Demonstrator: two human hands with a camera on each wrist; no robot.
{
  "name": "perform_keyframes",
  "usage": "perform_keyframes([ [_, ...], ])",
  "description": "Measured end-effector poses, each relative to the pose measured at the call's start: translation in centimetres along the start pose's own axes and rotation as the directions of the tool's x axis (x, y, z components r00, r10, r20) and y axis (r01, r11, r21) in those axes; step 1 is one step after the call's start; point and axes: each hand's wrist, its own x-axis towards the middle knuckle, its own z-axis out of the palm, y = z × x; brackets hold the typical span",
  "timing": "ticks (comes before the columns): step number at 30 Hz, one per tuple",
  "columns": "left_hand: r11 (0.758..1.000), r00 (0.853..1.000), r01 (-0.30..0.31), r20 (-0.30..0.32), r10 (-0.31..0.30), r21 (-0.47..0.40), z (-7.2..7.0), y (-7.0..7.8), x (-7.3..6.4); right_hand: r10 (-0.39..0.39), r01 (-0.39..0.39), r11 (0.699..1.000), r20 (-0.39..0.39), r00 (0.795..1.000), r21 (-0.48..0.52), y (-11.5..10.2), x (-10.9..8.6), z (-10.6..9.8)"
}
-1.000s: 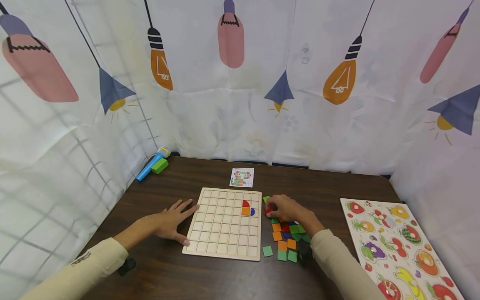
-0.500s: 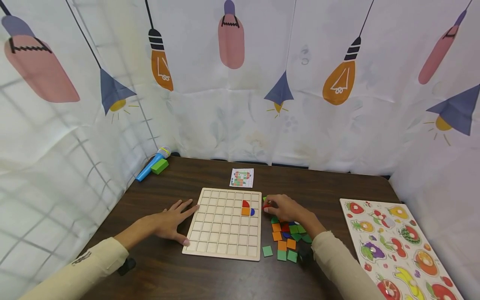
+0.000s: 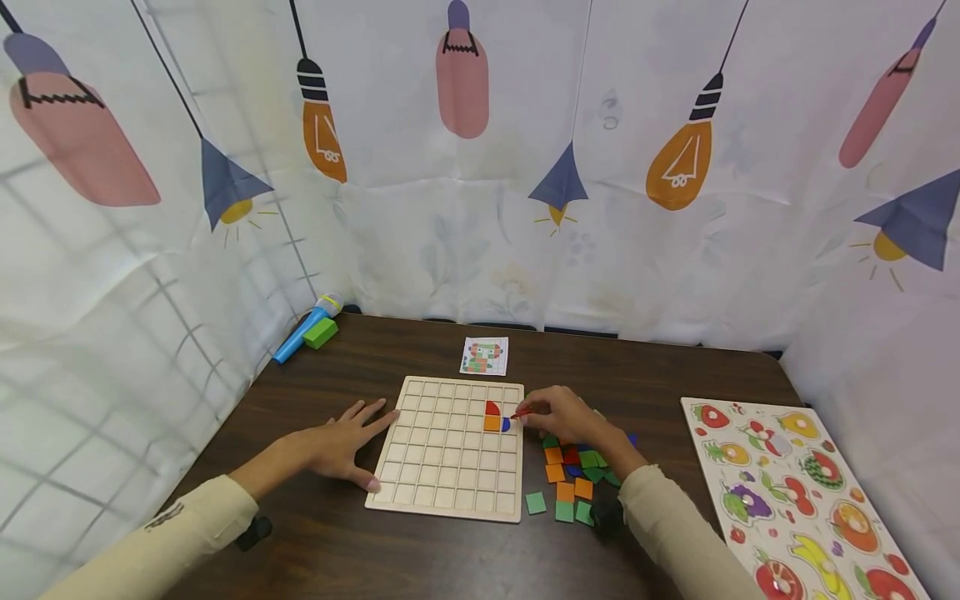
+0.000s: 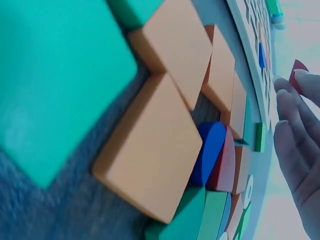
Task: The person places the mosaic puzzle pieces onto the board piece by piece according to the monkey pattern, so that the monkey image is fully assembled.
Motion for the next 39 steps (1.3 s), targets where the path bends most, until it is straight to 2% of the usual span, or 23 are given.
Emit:
perform_keyframes([
  [6,1.000,1.000,0.004,0.002,-0.004,-0.005,-0.1,0.2,-0.2,0.016,-0.016,0.996,0.002,1.000,0.091,-0.2,0.2,0.4],
  [10,1.000,1.000,0.002,0.000,-0.002,-0.012,-0.2,0.4,-0.3,-0.002,0.002,0.995,0.001,1.000,0.105,-0.1,0.4,1.0],
  [15,1.000,1.000,0.002,-0.003,-0.002,-0.012,-0.2,0.4,-0.3,-0.006,0.006,0.995,0.000,1.000,0.095,-0.2,0.5,1.6],
  [24,1.000,1.000,0.003,0.000,-0.003,-0.022,-0.3,0.5,-0.4,0.032,-0.033,0.997,0.011,0.999,0.074,-1.2,0.6,2.7],
  [28,1.000,1.000,0.004,-0.001,-0.004,-0.021,-0.3,0.4,-0.4,0.001,-0.001,0.998,0.000,1.000,0.068,-1.5,0.7,3.2],
  [31,1.000,1.000,0.004,-0.003,-0.004,-0.020,-0.3,0.3,-0.4,-0.023,0.023,0.999,-0.017,1.000,0.036,-1.8,0.9,3.6],
  [39,1.000,1.000,0.000,-0.005,0.000,-0.020,-0.1,0.2,-0.3,0.006,-0.007,0.999,-0.030,1.000,-0.051,-2.9,1.4,4.6],
])
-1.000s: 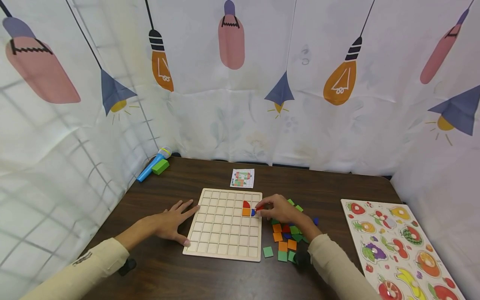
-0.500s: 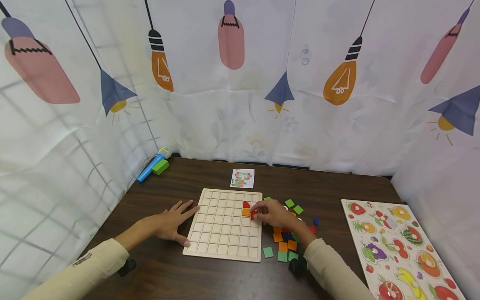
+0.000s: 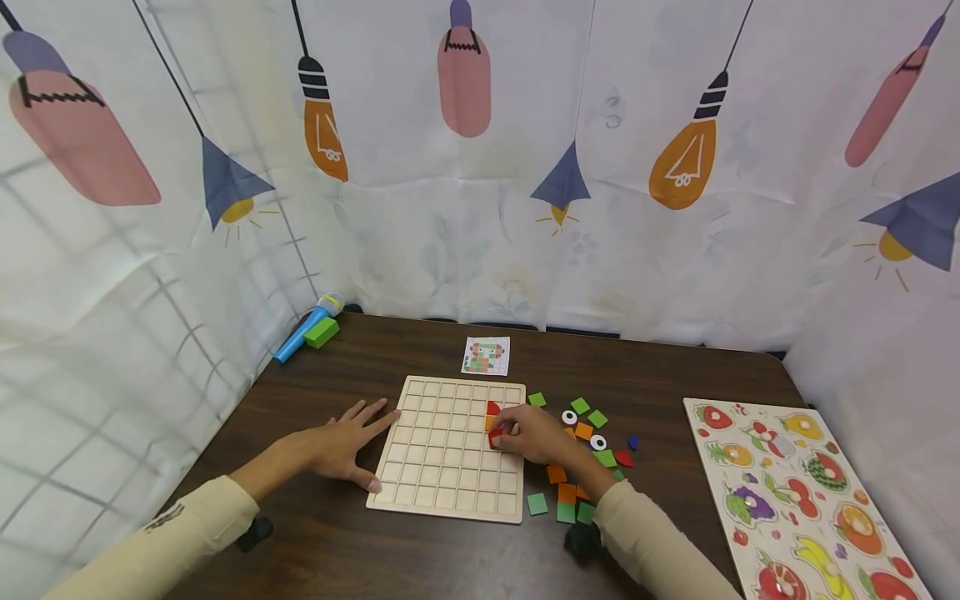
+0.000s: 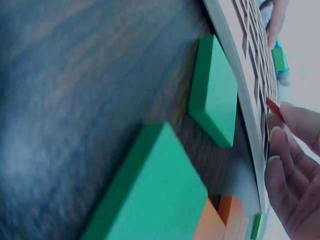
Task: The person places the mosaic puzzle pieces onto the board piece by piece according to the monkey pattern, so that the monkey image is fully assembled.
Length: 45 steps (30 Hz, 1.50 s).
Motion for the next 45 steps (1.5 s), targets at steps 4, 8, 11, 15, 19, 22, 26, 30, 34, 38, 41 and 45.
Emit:
perform_keyframes([
  [4,1.000,1.000,0.004,0.001,-0.004,0.002,0.0,0.0,0.0,0.023,-0.024,0.999,-0.029,0.999,-0.032,-0.4,0.3,0.5],
  [8,1.000,1.000,0.009,0.006,-0.009,0.002,-0.1,0.1,0.0,0.054,-0.058,0.996,-0.057,0.997,-0.063,-0.8,0.3,0.8],
  [11,1.000,1.000,0.010,0.005,-0.010,0.003,-0.1,0.2,0.0,0.083,-0.089,0.992,-0.074,0.994,-0.089,-1.1,0.2,0.8],
  [15,1.000,1.000,0.008,0.003,-0.008,0.010,-0.2,0.3,0.0,0.105,-0.114,0.986,-0.080,0.991,-0.118,-1.2,0.1,0.7],
  [19,1.000,1.000,0.003,0.004,-0.003,0.013,-0.3,0.3,0.0,0.123,-0.134,0.979,-0.079,0.989,-0.155,-1.1,0.0,0.5],
  [22,1.000,1.000,0.000,0.006,-0.001,0.011,-0.3,0.2,0.0,0.134,-0.146,0.974,-0.078,0.988,-0.172,-1.2,-0.1,0.4],
  [26,1.000,1.000,-0.002,0.007,0.002,0.010,-0.2,0.1,0.1,0.143,-0.156,0.970,-0.080,0.986,-0.188,-1.3,-0.1,0.5],
  [30,1.000,1.000,-0.001,0.008,0.001,0.009,-0.1,0.1,0.2,0.151,-0.166,0.964,-0.085,0.985,-0.208,-1.5,0.1,0.5],
  [34,1.000,1.000,0.001,0.012,-0.001,0.006,-0.1,0.1,0.1,0.164,-0.178,0.961,-0.081,0.983,-0.212,-1.6,0.1,0.5],
  [38,1.000,1.000,0.002,0.011,-0.002,0.003,-0.2,0.1,-0.1,0.110,-0.118,0.978,-0.057,0.992,-0.173,-1.5,-0.2,0.0],
  [41,1.000,1.000,0.000,0.007,0.000,0.008,-0.3,0.2,-0.2,0.042,-0.043,0.992,-0.012,0.999,-0.119,-1.4,-0.8,-0.8],
  [45,1.000,1.000,-0.004,0.005,0.004,0.012,-0.3,0.2,-0.1,-0.004,0.008,0.997,0.057,0.998,-0.080,-0.7,-2.0,-1.7],
])
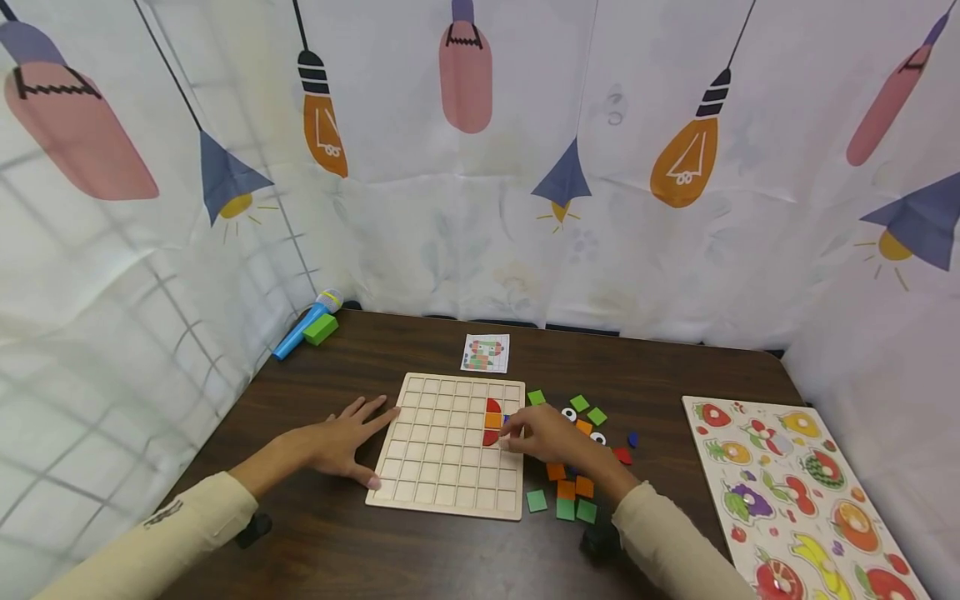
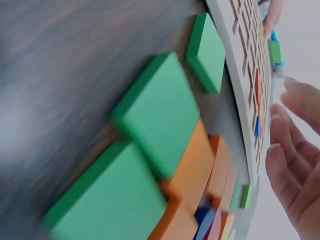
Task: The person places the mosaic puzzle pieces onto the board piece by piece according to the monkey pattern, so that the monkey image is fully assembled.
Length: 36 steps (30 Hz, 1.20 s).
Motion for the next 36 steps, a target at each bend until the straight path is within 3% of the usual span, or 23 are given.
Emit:
perform_keyframes([
  [8,1.000,1.000,0.006,0.008,-0.006,0.004,0.2,-0.1,0.1,-0.069,0.061,0.996,0.127,0.989,0.065,1.7,-3.4,-0.3],
  [16,1.000,1.000,0.014,0.019,-0.014,0.005,0.1,0.0,0.2,-0.146,0.143,0.989,0.127,0.981,0.032,2.1,-6.2,0.1],
  [28,1.000,1.000,0.023,0.014,-0.023,0.005,0.1,0.0,0.1,-0.090,0.096,0.985,0.051,0.995,-0.142,1.0,-6.7,1.9],
  [36,1.000,1.000,0.022,0.014,-0.022,0.010,0.1,0.2,0.1,0.002,0.012,0.987,0.085,0.996,-0.161,0.7,-6.5,2.1],
])
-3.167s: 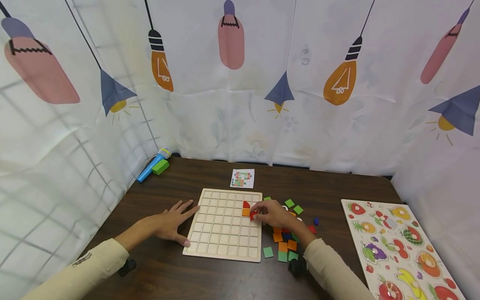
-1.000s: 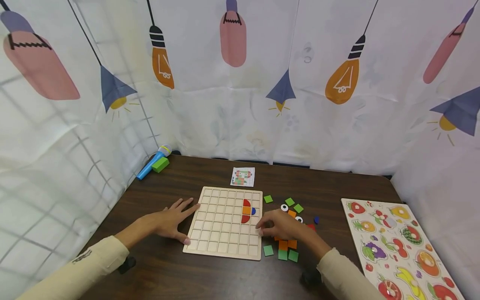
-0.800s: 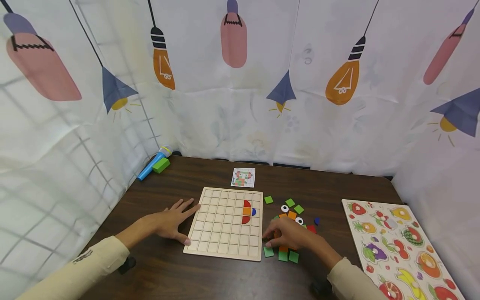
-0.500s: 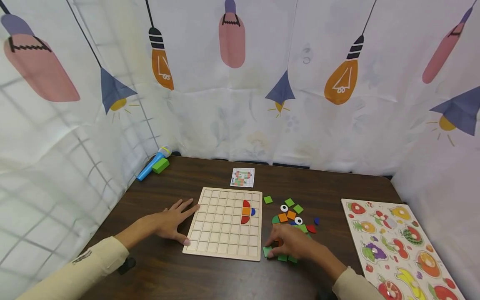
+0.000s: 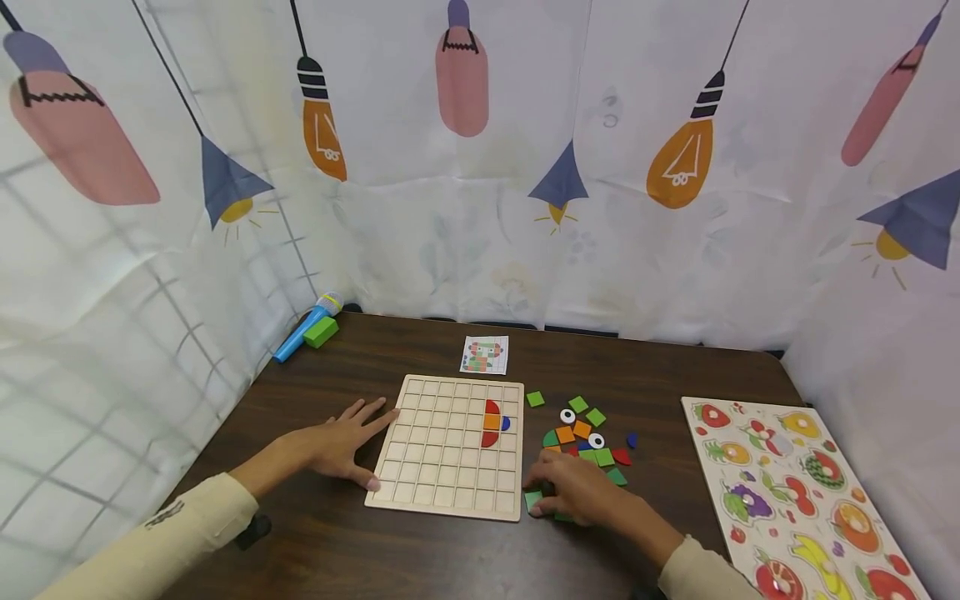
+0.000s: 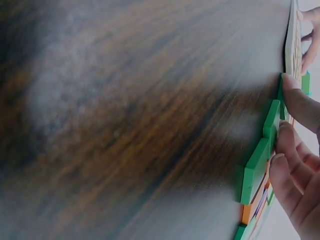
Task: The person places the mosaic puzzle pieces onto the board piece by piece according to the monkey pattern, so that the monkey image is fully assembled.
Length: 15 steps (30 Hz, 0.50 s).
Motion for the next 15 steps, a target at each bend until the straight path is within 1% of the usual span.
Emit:
perform_keyframes([
  [3,1.000,1.000,-0.001,-0.001,0.001,-0.001,0.05,-0.09,0.06,-0.018,0.018,1.000,0.007,1.000,0.006,0.03,-0.12,-0.01],
  [9,1.000,1.000,-0.002,-0.006,0.002,0.001,0.20,-0.23,0.14,-0.083,0.083,0.996,-0.001,0.997,0.017,0.21,-0.48,-0.01],
  [15,1.000,1.000,-0.005,-0.008,0.005,0.005,0.21,-0.23,0.14,-0.089,0.090,0.996,0.025,0.996,-0.020,0.12,-0.51,-0.10],
])
